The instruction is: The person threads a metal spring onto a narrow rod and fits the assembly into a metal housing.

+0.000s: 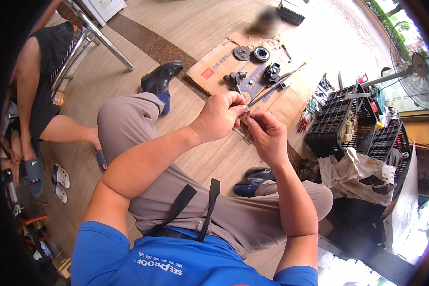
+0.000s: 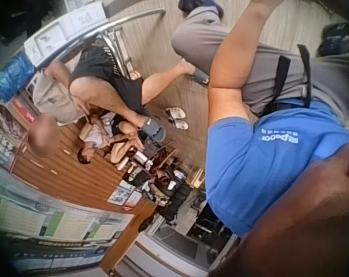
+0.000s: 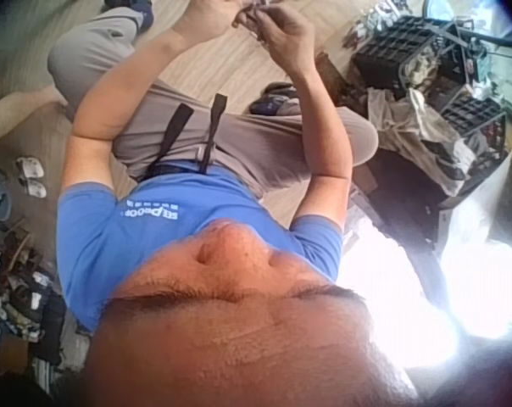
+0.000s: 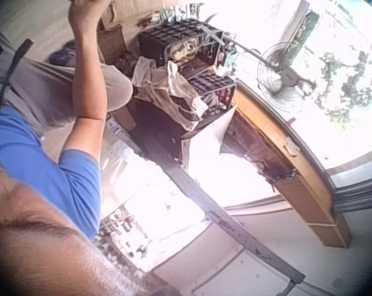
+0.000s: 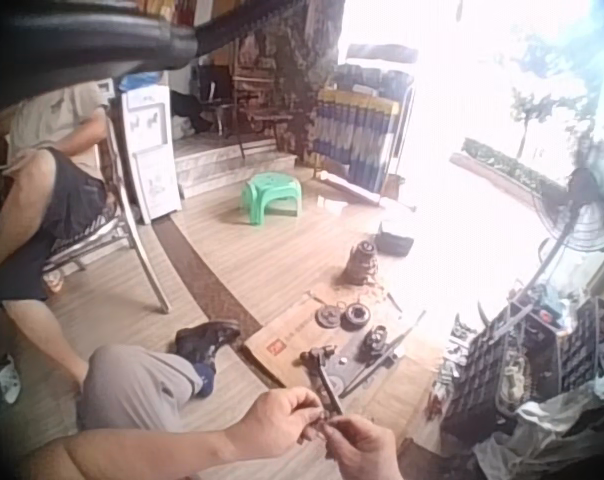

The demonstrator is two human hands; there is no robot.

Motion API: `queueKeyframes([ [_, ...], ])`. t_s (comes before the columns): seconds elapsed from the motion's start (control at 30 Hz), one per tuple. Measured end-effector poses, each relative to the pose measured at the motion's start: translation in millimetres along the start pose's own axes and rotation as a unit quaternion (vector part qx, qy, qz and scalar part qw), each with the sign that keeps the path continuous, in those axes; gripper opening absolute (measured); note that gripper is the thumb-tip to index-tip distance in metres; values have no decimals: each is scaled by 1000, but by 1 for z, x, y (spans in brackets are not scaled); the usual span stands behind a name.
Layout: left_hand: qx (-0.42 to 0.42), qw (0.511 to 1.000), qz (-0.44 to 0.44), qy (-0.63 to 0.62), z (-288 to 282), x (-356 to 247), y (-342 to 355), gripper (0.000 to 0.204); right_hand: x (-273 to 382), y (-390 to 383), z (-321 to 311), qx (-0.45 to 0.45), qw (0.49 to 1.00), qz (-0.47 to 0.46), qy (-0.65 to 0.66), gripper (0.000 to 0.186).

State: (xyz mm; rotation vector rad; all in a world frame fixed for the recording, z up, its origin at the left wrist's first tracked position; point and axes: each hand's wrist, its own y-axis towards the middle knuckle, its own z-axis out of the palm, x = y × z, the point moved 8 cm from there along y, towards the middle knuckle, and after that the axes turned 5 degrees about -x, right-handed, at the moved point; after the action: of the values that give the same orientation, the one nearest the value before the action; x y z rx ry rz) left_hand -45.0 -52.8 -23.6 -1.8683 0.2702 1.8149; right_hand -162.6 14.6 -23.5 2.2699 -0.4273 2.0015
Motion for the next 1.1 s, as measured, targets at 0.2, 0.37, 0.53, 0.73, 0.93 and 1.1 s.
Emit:
queueKeyframes([
  [0.2, 0, 999, 28, 43, 3, -4, -3, 10, 9, -1, -6, -18, 999, -3, -31, 10],
  [0.37, 8, 993, 64, 97, 6, -6, -5, 11, 17, 3, -11, -29, 994, -75, -74, 10],
  [0.53, 14, 985, 116, 123, 9, -11, -7, 8, 24, 2, -13, -20, 993, -72, -96, 11],
  [0.73, 13, 981, 136, 138, 10, -10, -8, 7, 20, 4, -16, 4, 997, -10, -78, 12],
  [0.93, 27, 985, 117, 123, 11, -11, -11, 6, 14, 10, -17, 7, 998, 6, -58, 12],
  [1.1, 41, 997, 47, 39, 11, -9, -9, 8, 8, 13, -22, -3, 998, 26, -56, 12],
])
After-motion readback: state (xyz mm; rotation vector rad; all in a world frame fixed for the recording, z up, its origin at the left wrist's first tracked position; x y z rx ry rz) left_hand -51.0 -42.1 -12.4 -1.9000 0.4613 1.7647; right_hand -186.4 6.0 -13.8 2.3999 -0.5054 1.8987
